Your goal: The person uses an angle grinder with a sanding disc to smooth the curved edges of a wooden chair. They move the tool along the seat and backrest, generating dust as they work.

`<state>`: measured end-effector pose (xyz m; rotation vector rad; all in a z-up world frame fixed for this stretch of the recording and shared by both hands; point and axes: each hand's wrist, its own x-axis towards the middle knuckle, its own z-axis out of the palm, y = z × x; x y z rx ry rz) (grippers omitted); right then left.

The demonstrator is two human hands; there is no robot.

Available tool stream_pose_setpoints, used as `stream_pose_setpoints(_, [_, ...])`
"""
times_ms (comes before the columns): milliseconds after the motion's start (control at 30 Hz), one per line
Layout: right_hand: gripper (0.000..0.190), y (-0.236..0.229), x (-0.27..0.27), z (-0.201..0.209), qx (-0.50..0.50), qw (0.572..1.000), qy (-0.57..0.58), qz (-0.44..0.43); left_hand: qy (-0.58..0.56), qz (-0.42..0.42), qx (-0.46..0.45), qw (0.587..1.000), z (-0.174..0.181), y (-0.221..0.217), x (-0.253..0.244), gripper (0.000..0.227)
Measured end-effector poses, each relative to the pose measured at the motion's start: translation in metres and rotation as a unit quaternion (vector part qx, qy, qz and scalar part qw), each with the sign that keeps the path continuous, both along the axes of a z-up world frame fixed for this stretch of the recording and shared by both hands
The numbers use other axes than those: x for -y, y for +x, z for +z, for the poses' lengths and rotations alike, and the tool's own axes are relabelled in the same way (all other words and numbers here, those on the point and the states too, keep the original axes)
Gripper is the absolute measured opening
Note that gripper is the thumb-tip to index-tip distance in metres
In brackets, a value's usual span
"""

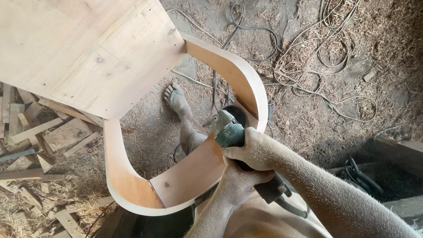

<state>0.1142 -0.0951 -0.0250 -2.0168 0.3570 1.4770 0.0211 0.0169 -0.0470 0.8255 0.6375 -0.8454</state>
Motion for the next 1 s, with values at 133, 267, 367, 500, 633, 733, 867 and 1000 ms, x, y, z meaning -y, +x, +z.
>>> stream_pose_setpoints(133, [0.057,-0.004,0.002,-0.006,-0.009,0.999,0.024,-0.023,0.015,0.002,0.021,1.000,0.002,0.002,0.002,0.066])
stream_pose_setpoints(267, [0.059,-0.009,0.002,-0.015,-0.033,0.999,0.025,-0.025,0.046,-0.010,0.035,0.998,0.010,0.005,0.000,0.066])
stream_pose_setpoints(367, [0.060,-0.013,0.000,-0.023,-0.054,0.998,0.040,-0.017,0.049,-0.019,0.011,0.999,0.020,0.008,-0.003,0.061])
stream_pose_setpoints(500, [0.057,-0.015,-0.003,-0.028,-0.116,0.976,0.168,-0.074,0.168,-0.022,-0.039,0.985,0.037,0.005,-0.005,0.078])
stream_pose_setpoints(633, [0.055,-0.013,-0.008,-0.019,-0.073,0.990,0.120,-0.025,0.045,-0.003,0.035,0.998,0.033,0.005,-0.019,0.066])
stream_pose_setpoints(733, [0.058,-0.005,-0.016,-0.011,-0.017,1.000,0.013,0.016,-0.004,-0.002,0.061,0.998,0.017,0.009,-0.022,0.070])
stream_pose_setpoints(867, [0.070,0.005,-0.016,-0.004,0.012,0.999,-0.041,0.026,-0.046,0.031,0.048,0.997,-0.002,0.011,-0.015,0.078])
stream_pose_setpoints(1000, [0.081,0.009,-0.016,-0.006,0.037,0.997,-0.063,0.028,-0.063,0.063,0.001,0.996,-0.011,0.010,-0.009,0.086])
